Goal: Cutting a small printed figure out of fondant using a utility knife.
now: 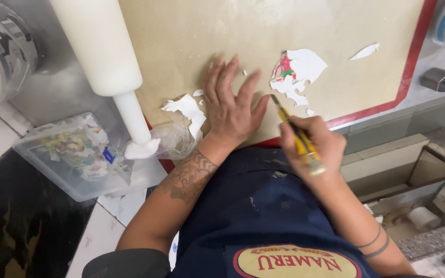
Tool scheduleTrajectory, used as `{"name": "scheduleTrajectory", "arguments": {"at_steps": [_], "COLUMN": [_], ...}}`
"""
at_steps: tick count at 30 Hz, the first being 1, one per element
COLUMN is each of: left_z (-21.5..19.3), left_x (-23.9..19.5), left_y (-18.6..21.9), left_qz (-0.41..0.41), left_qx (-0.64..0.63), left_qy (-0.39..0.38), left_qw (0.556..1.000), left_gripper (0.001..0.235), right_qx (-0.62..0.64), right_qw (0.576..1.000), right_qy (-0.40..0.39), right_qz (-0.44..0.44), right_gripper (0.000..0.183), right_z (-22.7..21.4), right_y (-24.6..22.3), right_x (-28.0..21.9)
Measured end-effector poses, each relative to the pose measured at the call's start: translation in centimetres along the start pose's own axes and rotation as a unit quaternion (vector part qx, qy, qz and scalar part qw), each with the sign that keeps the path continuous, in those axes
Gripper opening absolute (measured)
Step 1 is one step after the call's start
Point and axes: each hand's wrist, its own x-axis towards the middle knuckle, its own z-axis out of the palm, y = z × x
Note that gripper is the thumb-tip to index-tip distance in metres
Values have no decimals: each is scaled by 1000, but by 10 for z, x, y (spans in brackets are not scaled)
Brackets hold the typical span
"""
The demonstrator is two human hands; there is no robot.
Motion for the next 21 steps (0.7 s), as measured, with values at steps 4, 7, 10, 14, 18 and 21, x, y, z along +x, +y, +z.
{"name": "scheduleTrajectory", "arguments": {"at_steps": [4,7,10,14,18,21], "left_z": [6,4,5,13,23,26], "left_x": [-10,-6,-6,-9,-15,-21], "left_y": [2,9,17,30,44,48], "left_qz": [79,119,151,155,117,100], "left_qx": [51,78,101,127,141,145], "left_qy": [-28,-77,-89,-113,-138,-138], "left_qw": [995,987,979,973,973,975], "left_gripper": [28,18,26,35,40,44], "right_qx": [141,254,317,380,445,447], "right_qw": [988,955,933,910,883,887], "right_qy": [29,58,81,76,74,77], "right_qz": [55,144,152,146,131,90], "right_gripper": [16,16,19,22,23,22], "right_z": [-13,-17,-15,-7,3,14], "right_y": [42,68,90,103,121,139], "right_x": [-20,-32,-46,-59,-67,-63]}}
